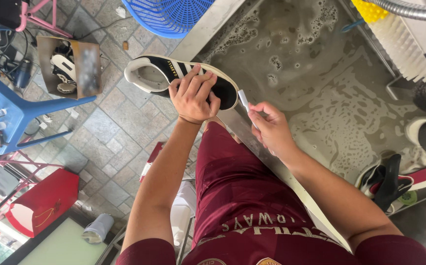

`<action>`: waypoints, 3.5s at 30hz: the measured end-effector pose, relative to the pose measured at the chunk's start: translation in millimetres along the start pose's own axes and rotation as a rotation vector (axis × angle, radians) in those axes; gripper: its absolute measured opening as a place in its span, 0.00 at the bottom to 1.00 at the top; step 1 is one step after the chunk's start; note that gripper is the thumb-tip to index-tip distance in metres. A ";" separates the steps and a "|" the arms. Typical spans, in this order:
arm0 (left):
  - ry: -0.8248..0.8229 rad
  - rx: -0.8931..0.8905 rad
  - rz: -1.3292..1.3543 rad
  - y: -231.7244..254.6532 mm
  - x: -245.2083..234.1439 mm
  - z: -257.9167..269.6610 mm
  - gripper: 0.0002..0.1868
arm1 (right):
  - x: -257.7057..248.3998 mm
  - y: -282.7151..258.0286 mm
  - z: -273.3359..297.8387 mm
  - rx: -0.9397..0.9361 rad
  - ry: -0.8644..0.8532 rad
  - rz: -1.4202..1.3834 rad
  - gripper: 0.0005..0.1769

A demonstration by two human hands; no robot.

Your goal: The person sprays a black and white sneaker with a blue handheld sprayer, then scrubs the shoe with a white brush. The person rinses the shoe under a faucet and continues to scrub the shoe with the brush.

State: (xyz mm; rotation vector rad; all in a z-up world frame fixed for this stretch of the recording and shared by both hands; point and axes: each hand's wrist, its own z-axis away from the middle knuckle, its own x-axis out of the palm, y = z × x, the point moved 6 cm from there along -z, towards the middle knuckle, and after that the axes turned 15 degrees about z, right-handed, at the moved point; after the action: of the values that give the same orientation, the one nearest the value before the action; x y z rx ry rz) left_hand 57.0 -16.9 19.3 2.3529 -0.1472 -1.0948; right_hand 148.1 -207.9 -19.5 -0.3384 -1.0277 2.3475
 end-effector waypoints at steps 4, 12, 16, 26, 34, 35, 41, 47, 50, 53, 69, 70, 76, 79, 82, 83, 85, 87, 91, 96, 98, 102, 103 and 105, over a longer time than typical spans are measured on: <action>0.009 -0.012 -0.016 0.5 2.7 -0.6 0.18 | -3.2 -22.0 -25.7 0.047 -0.003 0.130 0.09; 0.031 -0.049 -0.026 0.4 2.4 1.0 0.19 | -0.1 -1.2 0.5 0.063 -0.030 -0.034 0.10; 0.023 -0.048 -0.038 2.5 3.3 3.2 0.18 | 0.9 -0.6 -4.7 0.066 -0.038 -0.053 0.10; 0.036 -0.128 -0.030 -3.0 5.7 4.1 0.17 | 7.5 7.3 7.1 -0.015 -0.015 -0.157 0.09; -0.212 -0.274 -0.117 17.5 -3.3 -1.9 0.33 | 2.7 -7.9 -42.5 -0.102 0.057 -0.148 0.08; -0.355 -0.254 -0.158 11.6 -7.5 -4.2 0.37 | 1.3 -11.1 -46.9 -0.117 0.058 -0.172 0.08; -0.670 -0.330 -0.194 -22.6 -27.8 -16.4 0.44 | 0.4 -33.5 -64.7 -0.228 0.008 -0.057 0.11; -0.610 -0.700 -0.204 -21.3 -3.6 -7.5 0.56 | 1.4 -28.9 -71.8 -0.289 0.101 0.007 0.10; -0.391 -0.804 -0.086 -26.4 -9.7 -2.1 0.67 | 10.0 -22.6 -61.9 -0.320 0.105 0.110 0.10; -0.358 -0.915 -0.021 -30.7 -13.5 4.4 0.68 | 24.0 -18.2 -51.0 -0.306 0.022 0.030 0.12; -0.462 -1.057 0.060 -32.9 10.1 6.7 0.68 | 34.0 12.2 -58.8 -0.337 0.033 -0.052 0.07; -0.445 -1.042 0.060 -29.6 10.3 6.6 0.67 | 30.5 11.7 -59.5 -0.334 0.034 -0.051 0.06; -0.379 -0.972 0.034 -19.3 10.4 9.2 0.63 | 24.6 -8.3 -81.6 -0.330 0.035 0.077 0.06; -0.363 -0.950 0.015 -18.6 11.1 6.9 0.63 | 23.6 -34.7 -107.2 -0.409 0.025 0.103 0.04; -0.372 -0.974 0.036 -20.4 12.3 8.4 0.63 | 20.4 -38.2 -108.1 -0.410 0.019 0.139 0.04; -0.372 -0.955 0.031 -21.7 11.9 7.6 0.62 | 18.9 -34.9 -105.6 -0.391 0.020 0.156 0.04; -0.367 -0.933 0.040 -22.2 9.8 7.9 0.62 | 18.1 -21.6 -87.3 -0.338 -0.004 0.063 0.04; -0.350 -0.926 0.065 -22.6 6.7 8.3 0.61 | 18.9 -12.1 -72.5 -0.257 -0.008 0.026 0.04; -0.329 -0.868 0.044 -19.5 9.3 12.5 0.60 | 21.6 -20.0 -74.9 -0.269 0.035 0.061 0.03; -0.286 -0.797 0.017 -18.3 11.6 10.7 0.60 | 26.6 -59.4 -111.9 -0.342 0.044 0.090 0.04; -0.315 -0.822 0.029 -21.7 13.7 10.4 0.61 | 22.6 -60.9 -115.4 -0.250 0.041 0.170 0.05; -0.413 -0.834 0.027 -28.4 10.3 9.3 0.64 | 10.7 -34.6 -79.7 -0.270 0.007 0.106 0.05; -0.430 -0.786 0.015 -30.2 9.4 6.1 0.63 | 9.3 -24.8 -70.9 -0.254 -0.017 0.056 0.05; -0.475 -0.701 -0.008 -31.3 7.7 6.4 0.63 | 7.0 -12.9 -70.9 -0.236 -0.037 0.008 0.06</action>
State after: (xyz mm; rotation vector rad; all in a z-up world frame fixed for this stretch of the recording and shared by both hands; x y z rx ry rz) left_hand 53.6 4.6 -5.3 1.4597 0.0718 -1.4120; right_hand 177.7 -154.3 -58.0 -0.3893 -1.3279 2.2505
